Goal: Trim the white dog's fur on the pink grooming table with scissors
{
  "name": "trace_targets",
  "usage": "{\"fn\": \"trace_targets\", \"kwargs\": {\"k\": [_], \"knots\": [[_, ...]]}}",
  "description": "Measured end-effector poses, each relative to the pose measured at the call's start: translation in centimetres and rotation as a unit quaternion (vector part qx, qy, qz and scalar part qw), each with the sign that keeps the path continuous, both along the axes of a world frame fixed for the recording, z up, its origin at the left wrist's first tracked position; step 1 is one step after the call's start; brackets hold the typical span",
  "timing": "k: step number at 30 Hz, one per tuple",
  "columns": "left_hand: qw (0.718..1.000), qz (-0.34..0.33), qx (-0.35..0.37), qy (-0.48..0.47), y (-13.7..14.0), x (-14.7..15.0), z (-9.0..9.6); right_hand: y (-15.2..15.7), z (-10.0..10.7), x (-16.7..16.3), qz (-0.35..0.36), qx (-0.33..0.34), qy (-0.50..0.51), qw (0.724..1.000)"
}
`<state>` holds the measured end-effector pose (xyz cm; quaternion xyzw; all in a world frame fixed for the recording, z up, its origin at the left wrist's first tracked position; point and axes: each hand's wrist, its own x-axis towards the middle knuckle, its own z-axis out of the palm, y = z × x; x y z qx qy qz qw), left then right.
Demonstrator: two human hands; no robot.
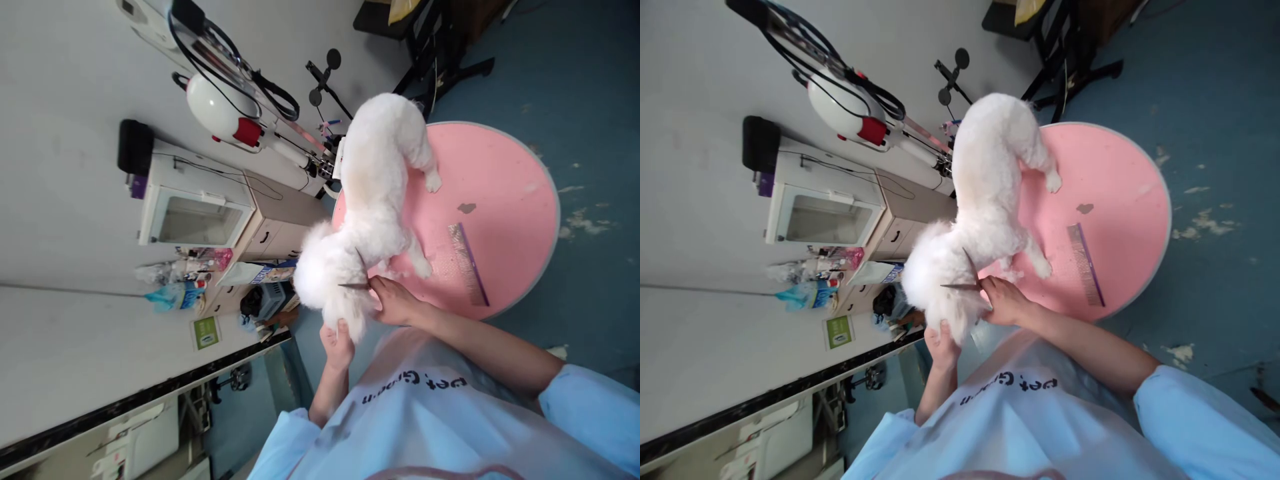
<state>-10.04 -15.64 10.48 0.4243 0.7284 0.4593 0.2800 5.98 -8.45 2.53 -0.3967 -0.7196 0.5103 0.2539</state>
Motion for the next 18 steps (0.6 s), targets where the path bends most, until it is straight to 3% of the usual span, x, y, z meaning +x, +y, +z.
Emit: {"fn": "trace_targets", "kwargs": {"k": [5,9,13,18], "knots": [[1.000,0.006,0.007,-0.009,-0.2,0.1,0.2,-0.7,-0.7,-0.6,-0.004,-0.043,-0.002,0.999],[1.000,-0.004,0.001,-0.016,-0.4,-0.1,0.1,-1.0,-0.8,-1.1,-0.016,-0.022,0.014,1.000],[1.000,0.007,-0.008,-0.006,-0.4,0.0,0.3,-1.5,-1.3,-1.5,-0.024,-0.063,0.010,0.998],[1.000,0.005,0.000,0.013,-0.2,0.4,0.6,-1.9,-2.0,-1.9,-0.040,-0.021,0.051,0.998]]}}
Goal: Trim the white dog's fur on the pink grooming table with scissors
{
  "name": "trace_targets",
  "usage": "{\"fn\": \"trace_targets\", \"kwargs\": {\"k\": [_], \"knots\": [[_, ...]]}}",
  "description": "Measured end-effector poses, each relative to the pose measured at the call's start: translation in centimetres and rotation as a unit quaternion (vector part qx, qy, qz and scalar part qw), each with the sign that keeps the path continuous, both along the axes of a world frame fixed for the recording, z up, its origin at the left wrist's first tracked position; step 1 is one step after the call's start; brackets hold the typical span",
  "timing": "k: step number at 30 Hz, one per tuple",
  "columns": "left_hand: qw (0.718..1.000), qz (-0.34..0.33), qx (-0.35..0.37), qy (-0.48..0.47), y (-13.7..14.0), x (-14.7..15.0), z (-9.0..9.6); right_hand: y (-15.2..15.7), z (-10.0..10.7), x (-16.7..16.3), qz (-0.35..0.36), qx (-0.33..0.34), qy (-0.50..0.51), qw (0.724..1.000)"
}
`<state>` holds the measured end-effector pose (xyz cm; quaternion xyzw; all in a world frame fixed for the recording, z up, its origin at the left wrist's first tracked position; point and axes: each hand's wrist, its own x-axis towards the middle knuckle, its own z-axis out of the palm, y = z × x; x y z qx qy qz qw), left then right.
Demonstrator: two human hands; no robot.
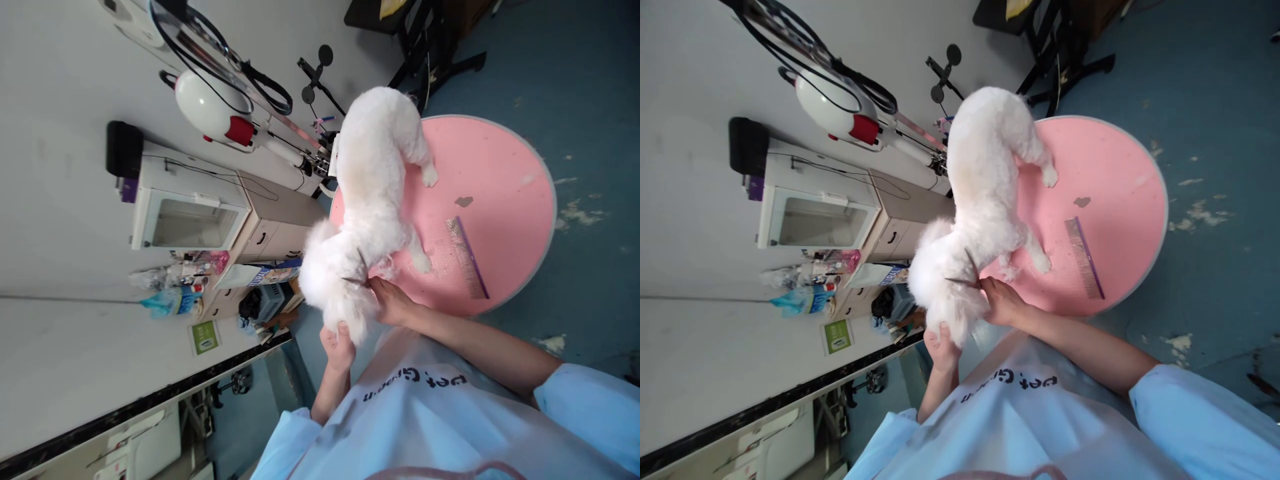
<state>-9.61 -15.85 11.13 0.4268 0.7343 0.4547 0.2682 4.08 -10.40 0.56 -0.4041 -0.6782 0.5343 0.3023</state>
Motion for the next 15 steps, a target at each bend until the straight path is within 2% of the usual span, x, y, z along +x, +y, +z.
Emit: {"fn": "trace_targets", "kwargs": {"k": [4,8,15], "knots": [[1.000,-0.006,0.009,0.003,0.0,0.2,0.1,-0.1,-0.2,0.0,-0.003,-0.036,-0.007,0.999],[1.000,-0.015,0.006,0.002,0.1,0.4,0.4,-0.1,0.0,0.3,-0.001,-0.020,-0.022,1.000],[1.000,-0.025,0.009,-0.004,0.3,0.7,0.6,0.0,0.6,1.4,0.013,-0.035,-0.041,0.998]]}}
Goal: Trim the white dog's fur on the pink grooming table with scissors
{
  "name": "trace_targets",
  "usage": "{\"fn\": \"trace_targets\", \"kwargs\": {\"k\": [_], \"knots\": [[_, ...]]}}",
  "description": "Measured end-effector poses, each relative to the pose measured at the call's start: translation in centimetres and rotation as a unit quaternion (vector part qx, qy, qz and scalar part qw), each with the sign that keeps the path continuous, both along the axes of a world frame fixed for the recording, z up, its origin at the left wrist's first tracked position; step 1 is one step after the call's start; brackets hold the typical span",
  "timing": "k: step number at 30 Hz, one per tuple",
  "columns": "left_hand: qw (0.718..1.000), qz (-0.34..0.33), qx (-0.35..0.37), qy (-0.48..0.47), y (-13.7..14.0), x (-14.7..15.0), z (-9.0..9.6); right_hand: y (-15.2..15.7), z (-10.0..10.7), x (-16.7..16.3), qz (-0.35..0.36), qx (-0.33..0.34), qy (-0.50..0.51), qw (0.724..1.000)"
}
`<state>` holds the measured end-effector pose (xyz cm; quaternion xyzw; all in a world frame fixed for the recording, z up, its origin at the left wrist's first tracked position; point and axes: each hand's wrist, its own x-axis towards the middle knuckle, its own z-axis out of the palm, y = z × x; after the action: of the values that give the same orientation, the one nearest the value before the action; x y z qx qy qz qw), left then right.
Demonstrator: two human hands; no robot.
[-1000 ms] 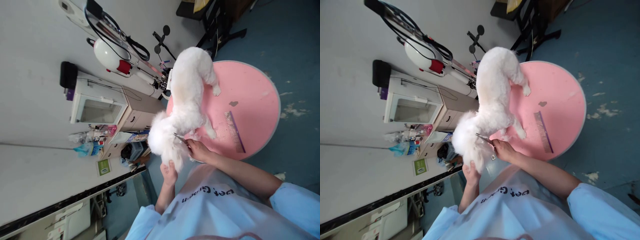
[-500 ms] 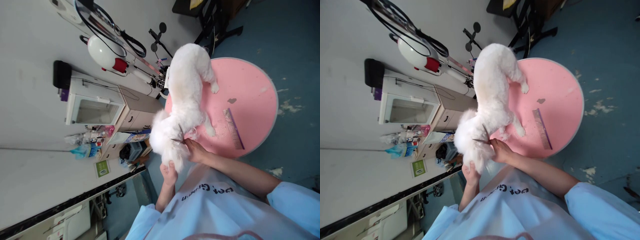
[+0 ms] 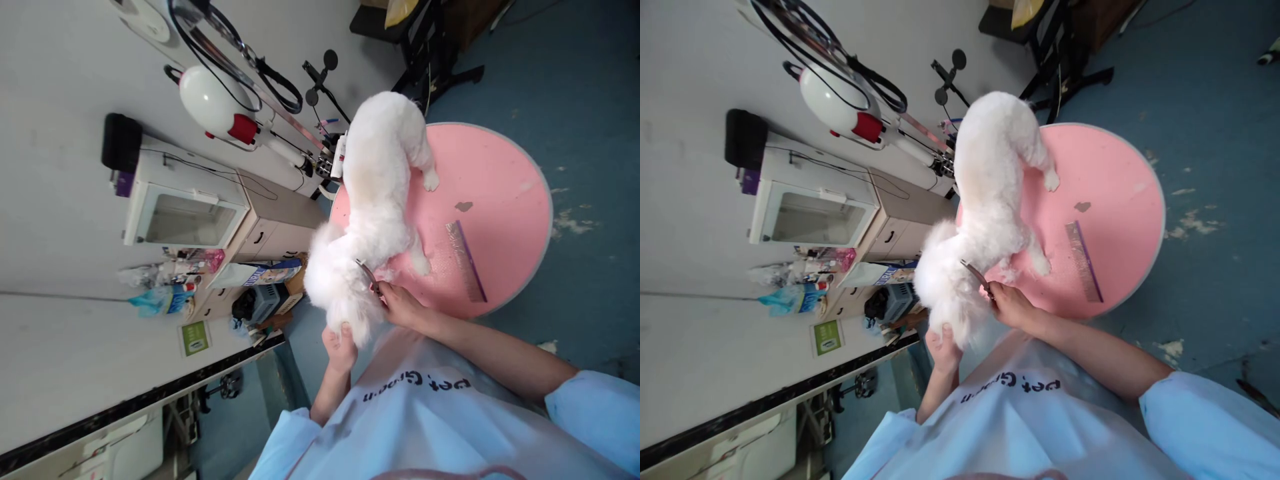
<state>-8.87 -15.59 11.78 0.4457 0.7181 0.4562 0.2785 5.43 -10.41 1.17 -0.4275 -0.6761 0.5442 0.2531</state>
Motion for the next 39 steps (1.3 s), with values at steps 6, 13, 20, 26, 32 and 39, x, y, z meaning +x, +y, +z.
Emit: {"fn": "trace_targets", "kwargs": {"k": [6,13,20,26,32,39], "knots": [[1.000,0.002,-0.009,-0.010,0.0,0.0,0.1,0.2,1.6,0.9,0.014,0.013,-0.040,0.999],[0.999,0.020,-0.031,-0.022,-0.1,0.0,0.0,0.4,2.0,1.4,0.031,0.009,-0.078,0.996],[1.000,-0.012,-0.013,-0.009,-0.3,-0.2,-0.3,0.5,1.8,1.4,0.020,0.018,-0.111,0.993],[1.000,-0.010,-0.007,-0.019,-0.4,-0.5,-0.6,0.6,1.9,1.7,0.023,0.023,-0.120,0.992],[1.000,-0.008,-0.011,-0.009,-0.2,-0.4,-0.6,0.6,1.7,1.7,0.027,0.021,-0.123,0.992],[1.000,-0.010,0.004,-0.020,-0.1,-0.3,-0.7,0.4,1.8,1.8,0.013,0.022,-0.088,0.996]]}}
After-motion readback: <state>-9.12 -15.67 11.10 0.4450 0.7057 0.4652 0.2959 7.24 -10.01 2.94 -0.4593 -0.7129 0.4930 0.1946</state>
